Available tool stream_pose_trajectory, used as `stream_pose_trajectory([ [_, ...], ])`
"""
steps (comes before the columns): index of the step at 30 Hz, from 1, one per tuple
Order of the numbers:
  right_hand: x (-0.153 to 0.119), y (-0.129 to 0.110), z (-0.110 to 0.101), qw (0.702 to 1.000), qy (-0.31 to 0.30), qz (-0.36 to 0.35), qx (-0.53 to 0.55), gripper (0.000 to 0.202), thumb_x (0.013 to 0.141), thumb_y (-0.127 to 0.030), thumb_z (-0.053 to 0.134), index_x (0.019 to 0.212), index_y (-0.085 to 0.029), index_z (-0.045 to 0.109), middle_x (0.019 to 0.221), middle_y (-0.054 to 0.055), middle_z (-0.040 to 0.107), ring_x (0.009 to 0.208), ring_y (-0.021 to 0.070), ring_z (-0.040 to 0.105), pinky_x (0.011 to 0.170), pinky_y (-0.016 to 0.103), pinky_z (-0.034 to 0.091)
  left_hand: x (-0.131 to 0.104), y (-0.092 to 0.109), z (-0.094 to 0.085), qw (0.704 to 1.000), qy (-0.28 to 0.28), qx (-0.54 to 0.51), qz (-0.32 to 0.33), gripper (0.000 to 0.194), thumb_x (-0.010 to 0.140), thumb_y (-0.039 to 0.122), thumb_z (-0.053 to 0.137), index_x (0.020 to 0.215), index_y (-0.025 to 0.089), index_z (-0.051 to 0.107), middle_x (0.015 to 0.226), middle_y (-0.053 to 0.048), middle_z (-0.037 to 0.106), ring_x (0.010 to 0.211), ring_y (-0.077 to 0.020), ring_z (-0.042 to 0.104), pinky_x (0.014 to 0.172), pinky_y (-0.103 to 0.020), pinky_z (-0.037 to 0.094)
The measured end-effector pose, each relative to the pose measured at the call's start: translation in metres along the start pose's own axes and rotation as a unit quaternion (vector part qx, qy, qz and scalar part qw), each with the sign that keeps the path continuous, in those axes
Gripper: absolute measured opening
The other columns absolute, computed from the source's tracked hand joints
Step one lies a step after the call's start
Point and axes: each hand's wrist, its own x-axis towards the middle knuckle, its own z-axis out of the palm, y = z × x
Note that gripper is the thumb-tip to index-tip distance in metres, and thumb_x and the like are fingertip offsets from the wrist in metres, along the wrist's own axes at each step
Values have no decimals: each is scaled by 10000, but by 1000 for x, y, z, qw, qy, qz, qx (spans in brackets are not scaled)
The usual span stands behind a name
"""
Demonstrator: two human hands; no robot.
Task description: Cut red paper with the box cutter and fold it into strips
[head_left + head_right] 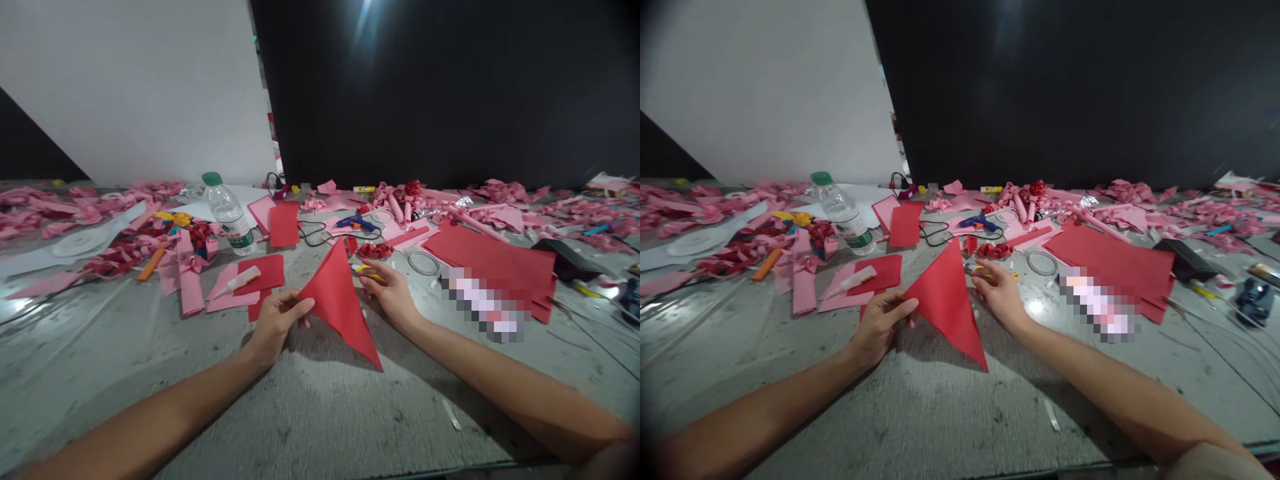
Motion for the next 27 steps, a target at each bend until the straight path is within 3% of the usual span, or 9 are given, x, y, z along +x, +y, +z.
stream_pose_trajectory([
  [2, -10, -5, 4, 999, -34, -7, -28, 609, 827, -479, 914, 1390, -312, 755, 1363, 93, 784, 814, 195, 728, 695, 341, 566, -1, -1, 1, 1000, 17, -5, 5, 311, 825, 498, 862, 762, 221, 734, 598, 13, 649, 562, -146, 565, 601, -297, 438],
  [4, -23, -9, 9, 992, -108, -16, -64, 758, 823, -485, 932, 1524, -363, 671, 1621, 105, 632, 1057, 264, 763, 846, 395, 622, -1, -2, 2, 1000, 26, -3, 12, 290, 794, 490, 880, 772, 233, 748, 660, 1, 689, 619, -163, 601, 637, -307, 466],
  [6, -37, -10, 14, 979, -177, -23, -98, 1033, 749, -455, 1000, 1660, -406, 516, 1765, 99, 464, 1295, 330, 705, 1021, 468, 615, -1, 0, 3, 999, 27, 4, 24, 269, 755, 468, 902, 732, 246, 751, 850, -40, 776, 845, -217, 704, 777, -336, 534],
  [8, -48, -9, 18, 971, -199, -26, -126, 1177, 724, -423, 1026, 1725, -397, 408, 1758, 112, 469, 1418, 359, 634, 1154, 530, 557, -1, 2, 3, 999, 20, 13, 36, 258, 729, 445, 914, 679, 257, 745, 1121, -69, 810, 1167, -280, 711, 986, -386, 546],
  [10, -53, -8, 19, 971, -186, -39, -143, 1079, 822, -433, 962, 1736, -376, 392, 1694, 118, 549, 1453, 351, 608, 1209, 553, 517, -2, 6, 4, 999, 8, 20, 39, 245, 728, 437, 914, 665, 268, 749, 1306, -69, 783, 1356, -314, 648, 1133, -438, 497],
  [13, -55, -8, 18, 973, -179, -54, -138, 934, 930, -471, 860, 1734, -384, 393, 1741, 100, 497, 1500, 343, 577, 1220, 555, 514, -3, 10, 5, 999, -7, 28, 35, 234, 736, 455, 905, 679, 280, 761, 1341, -74, 772, 1365, -333, 652, 1180, -490, 472],
  [18, -63, -9, 23, 964, -209, -41, -160, 1208, 764, -475, 1001, 1762, -366, 329, 1794, 90, 418, 1641, 376, 420, 1354, 599, 346, -8, 13, 8, 998, -39, 37, 20, 317, 693, 481, 941, 605, 275, 716, 1201, -114, 812, 1352, -373, 658, 1192, -531, 473],
  [23, -66, -9, 29, 979, -170, -56, -95, 836, 938, -359, 809, 1698, -320, 462, 1714, 95, 540, 1530, 319, 574, 1268, 536, 483, -12, 11, 9, 999, -28, 9, 40, 302, 708, 466, 961, 682, 236, 768, 1368, -126, 778, 1324, -364, 684, 1154, -506, 511],
  [27, -55, -13, 24, 994, -56, -70, -70, 624, 845, -217, 772, 1460, -295, 701, 1512, 60, 722, 1374, 303, 684, 1139, 471, 571, -14, 3, 7, 996, -5, -49, 71, 285, 823, 445, 913, 810, 205, 760, 1268, -97, 782, 1116, -259, 732, 985, -380, 581],
])
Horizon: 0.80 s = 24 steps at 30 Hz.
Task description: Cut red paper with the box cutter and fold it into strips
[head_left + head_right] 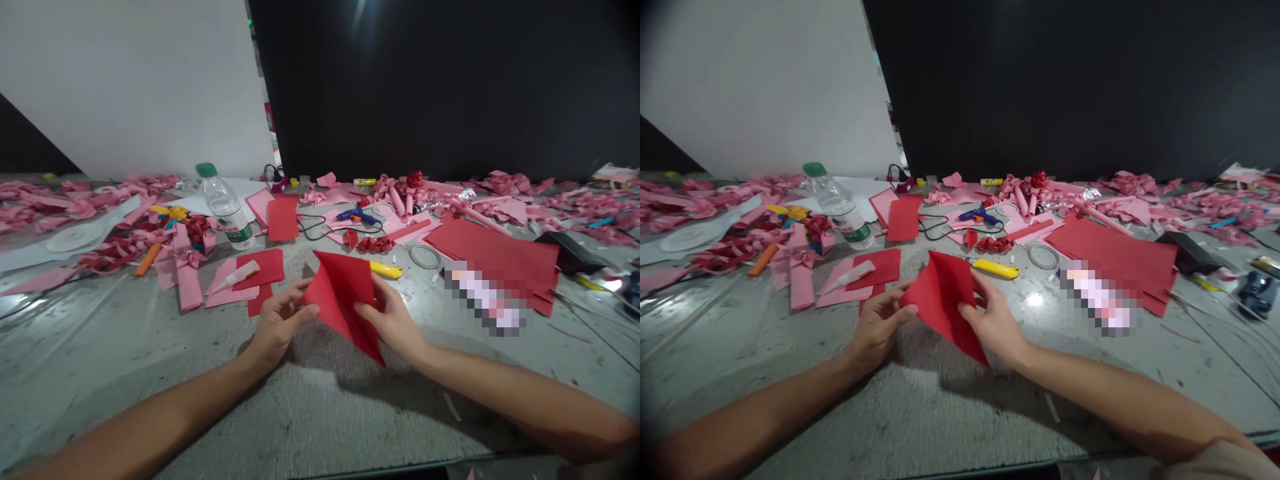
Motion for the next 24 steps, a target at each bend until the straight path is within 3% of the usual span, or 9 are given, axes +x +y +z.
stream_pose_trajectory([
  [4, 17, 8, -8, 985, 96, 117, 87, 316, 744, -299, 890, 1043, -220, 823, 1121, 72, 857, 1008, 304, 788, 922, 443, 622, 1, -5, -6, 999, 37, -9, 12, 239, 972, 445, 764, 951, 229, 663, 885, 8, 693, 767, -137, 634, 742, -261, 541],
  [9, 38, 19, -17, 966, 132, 146, 168, 341, 678, -315, 929, 974, -216, 792, 1007, 76, 867, 892, 291, 812, 903, 457, 631, 19, -11, -21, 991, 106, 55, 58, 241, 974, 351, 717, 893, 239, 520, 850, 37, 601, 741, -119, 594, 721, -252, 520],
  [11, 43, 20, -20, 960, 152, 145, 187, 349, 662, -293, 930, 969, -223, 780, 978, 64, 866, 879, 287, 813, 904, 463, 636, 29, -14, -26, 985, 125, 96, 76, 220, 942, 285, 716, 919, 251, 500, 978, 12, 662, 862, -144, 671, 814, -292, 567],
  [13, 46, 21, -22, 955, 166, 147, 198, 350, 655, -268, 924, 970, -224, 779, 957, 57, 866, 860, 283, 812, 888, 458, 642, 35, -16, -27, 977, 131, 141, 92, 250, 892, 234, 731, 1042, 270, 533, 1251, -44, 696, 1157, -213, 717, 1012, -397, 592],
  [16, 47, 23, -22, 951, 172, 151, 206, 357, 651, -246, 912, 985, -213, 788, 974, 62, 869, 851, 274, 812, 862, 435, 644, 31, -13, -24, 958, 90, 240, 127, 522, 836, 105, 724, 1309, 291, 606, 1632, -82, 556, 1599, -291, 469, 1345, -581, 337],
  [18, 45, 24, -21, 951, 170, 153, 208, 351, 650, -252, 911, 975, -201, 788, 969, 72, 868, 845, 273, 810, 842, 423, 640, 21, -9, -20, 899, -31, 390, 197, 656, 848, -1, 621, 1431, 299, 627, 1739, -67, 483, 1693, -284, 332, 1414, -610, 111],
  [21, 42, 25, -17, 952, 165, 155, 207, 343, 654, -278, 920, 956, -187, 784, 942, 71, 859, 816, 250, 795, 806, 387, 630, 7, -2, -15, 722, -230, 578, 303, 803, 841, -26, 564, 1597, 244, 543, 1765, -112, 464, 1686, -299, 356, 1413, -603, 17],
  [22, 41, 24, -15, 952, 162, 158, 206, 343, 658, -286, 923, 954, -184, 784, 932, 65, 855, 792, 237, 784, 783, 373, 626, 3, 0, -14, 687, -258, 601, 317, 819, 845, 5, 590, 1633, 212, 506, 1762, -133, 465, 1672, -311, 381, 1412, -595, 35],
  [24, 39, 22, -12, 952, 156, 169, 203, 338, 660, -292, 931, 941, -185, 777, 895, 50, 843, 716, 204, 747, 692, 334, 602, -1, 2, -12, 660, -271, 623, 319, 787, 889, 98, 626, 1659, 168, 478, 1759, -148, 466, 1652, -329, 413, 1402, -591, 107],
])
